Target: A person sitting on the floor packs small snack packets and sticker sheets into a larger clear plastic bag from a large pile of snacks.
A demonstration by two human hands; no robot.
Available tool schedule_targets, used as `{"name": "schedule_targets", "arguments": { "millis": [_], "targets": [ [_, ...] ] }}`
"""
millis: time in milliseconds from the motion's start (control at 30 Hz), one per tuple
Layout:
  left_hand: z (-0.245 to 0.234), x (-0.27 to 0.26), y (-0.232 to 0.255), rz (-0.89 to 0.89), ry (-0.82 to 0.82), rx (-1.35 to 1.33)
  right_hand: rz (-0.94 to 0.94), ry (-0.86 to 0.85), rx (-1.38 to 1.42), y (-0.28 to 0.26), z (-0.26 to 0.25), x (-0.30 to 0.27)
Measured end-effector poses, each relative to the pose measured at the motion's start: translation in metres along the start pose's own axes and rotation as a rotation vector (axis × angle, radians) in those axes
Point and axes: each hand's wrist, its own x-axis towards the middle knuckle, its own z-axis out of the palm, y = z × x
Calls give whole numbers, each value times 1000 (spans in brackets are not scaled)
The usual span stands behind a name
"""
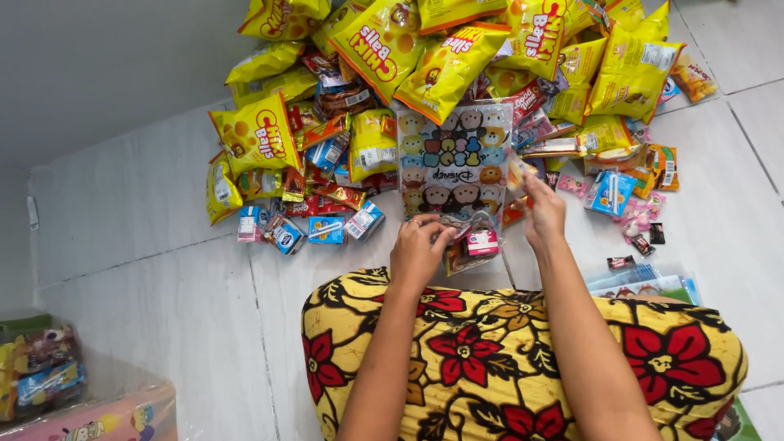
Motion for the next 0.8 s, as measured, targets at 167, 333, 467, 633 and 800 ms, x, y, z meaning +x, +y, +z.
{"name": "schedule_targets", "arguments": {
  "millis": [167,333,467,633,800],
  "targets": [
    [14,2,-17,-5,21,-54,-401,381,-221,-20,-31,-8],
    [18,3,-23,-33,21,-129,-588,128,-133,-82,-6,-64],
    [13,0,-23,-18,24,-60,-641,-210,-340,-111,38,-121],
    [7,-7,-18,-35,3,-57,-697,-458,-469,-72,50,-123],
    [5,-7,-13,-69,-16,-81,-844,-564,-791,-37,62,-121]
  ]
}}
